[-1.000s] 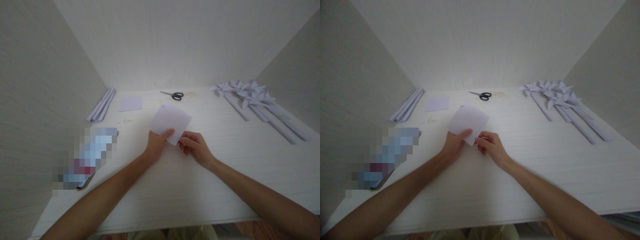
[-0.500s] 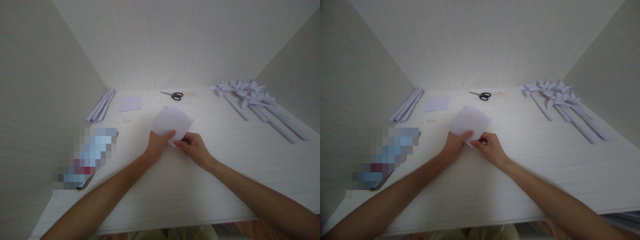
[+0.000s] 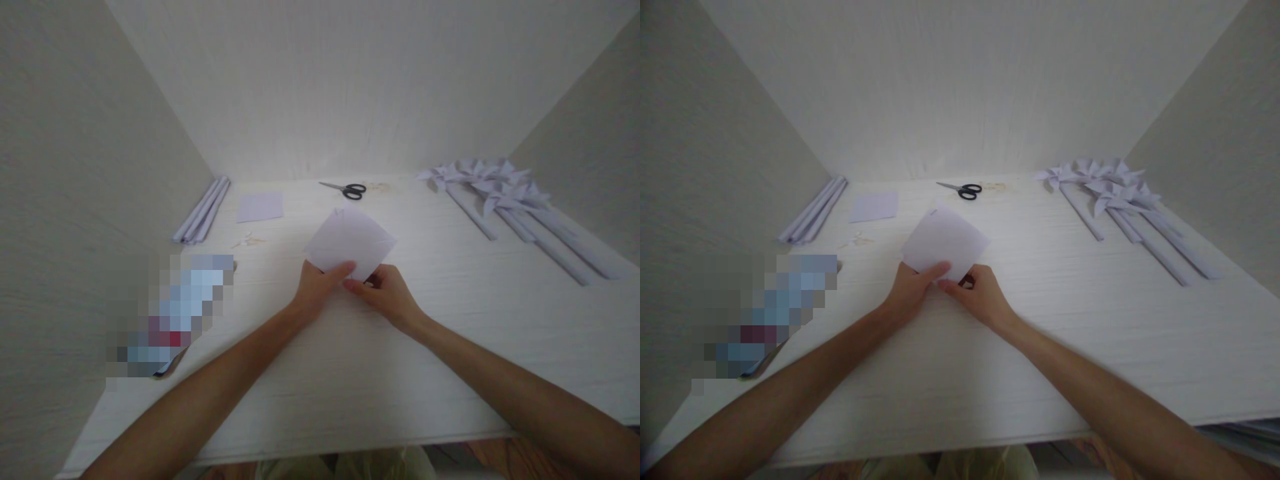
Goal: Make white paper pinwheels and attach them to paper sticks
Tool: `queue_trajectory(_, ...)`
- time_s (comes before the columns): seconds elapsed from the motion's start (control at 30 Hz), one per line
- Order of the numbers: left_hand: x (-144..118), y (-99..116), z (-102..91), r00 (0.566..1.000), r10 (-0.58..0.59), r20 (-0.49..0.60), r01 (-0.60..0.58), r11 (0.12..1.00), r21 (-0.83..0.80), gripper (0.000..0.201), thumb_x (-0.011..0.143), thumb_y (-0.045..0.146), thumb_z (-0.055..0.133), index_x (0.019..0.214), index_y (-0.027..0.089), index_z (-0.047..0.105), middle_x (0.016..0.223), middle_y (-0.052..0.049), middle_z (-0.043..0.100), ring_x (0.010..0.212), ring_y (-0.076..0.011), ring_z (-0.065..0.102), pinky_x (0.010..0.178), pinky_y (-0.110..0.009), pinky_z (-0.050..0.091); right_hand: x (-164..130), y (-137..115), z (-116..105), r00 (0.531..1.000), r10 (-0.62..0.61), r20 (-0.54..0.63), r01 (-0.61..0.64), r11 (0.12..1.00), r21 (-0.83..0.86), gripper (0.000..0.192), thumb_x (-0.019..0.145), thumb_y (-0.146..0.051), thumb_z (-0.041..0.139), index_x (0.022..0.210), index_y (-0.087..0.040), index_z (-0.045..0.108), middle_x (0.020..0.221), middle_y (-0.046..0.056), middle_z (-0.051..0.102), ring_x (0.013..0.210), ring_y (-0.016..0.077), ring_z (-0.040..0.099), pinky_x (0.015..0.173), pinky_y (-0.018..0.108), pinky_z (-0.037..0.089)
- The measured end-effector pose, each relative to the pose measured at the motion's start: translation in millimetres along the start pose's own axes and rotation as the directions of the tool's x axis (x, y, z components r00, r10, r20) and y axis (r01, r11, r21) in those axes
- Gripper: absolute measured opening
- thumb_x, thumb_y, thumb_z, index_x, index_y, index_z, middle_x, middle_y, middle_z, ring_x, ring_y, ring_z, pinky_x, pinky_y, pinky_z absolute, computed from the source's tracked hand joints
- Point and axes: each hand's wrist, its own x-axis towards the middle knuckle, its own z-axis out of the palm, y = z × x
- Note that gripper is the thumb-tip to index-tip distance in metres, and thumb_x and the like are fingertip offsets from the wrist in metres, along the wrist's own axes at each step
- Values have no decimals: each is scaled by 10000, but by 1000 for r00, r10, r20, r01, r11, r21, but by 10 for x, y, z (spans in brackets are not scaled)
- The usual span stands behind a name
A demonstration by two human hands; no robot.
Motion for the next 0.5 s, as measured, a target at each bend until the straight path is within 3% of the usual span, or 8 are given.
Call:
queue_trajectory(0.13, 20, -14, -8, 998, -41, -41, 39, 998, -48, 318, 555, 283, 685, 824, 124, 627, 854, -72, 655, 771, -173, 588, 726, -305, 470, -2, 0, -1, 1000, 18, -16, -17, 999, 40, 196, 634, -336, 609, 637, -144, 567, 533, -19, 498, 462, 78, 388, 427, 220, 293)
queue_trajectory(0.33, 91, 2, -34, 986, -98, -134, 56, 956, -289, 244, 571, 282, 672, 737, 118, 601, 725, -47, 643, 652, -132, 578, 638, -269, 466, -19, -40, -4, 999, 29, -39, -27, 999, 36, 172, 625, -300, 609, 589, -143, 547, 494, -30, 453, 418, 59, 319, 369, 207, 227)
queue_trajectory(0.5, 102, 29, -41, 983, -98, -157, 46, 950, -308, 219, 566, 272, 670, 700, 115, 595, 658, -26, 626, 617, -115, 567, 626, -256, 453, -43, -70, -5, 997, 46, -58, -42, 997, 58, 212, 606, -291, 619, 518, -157, 482, 417, -57, 370, 384, 46, 264, 336, 200, 174)
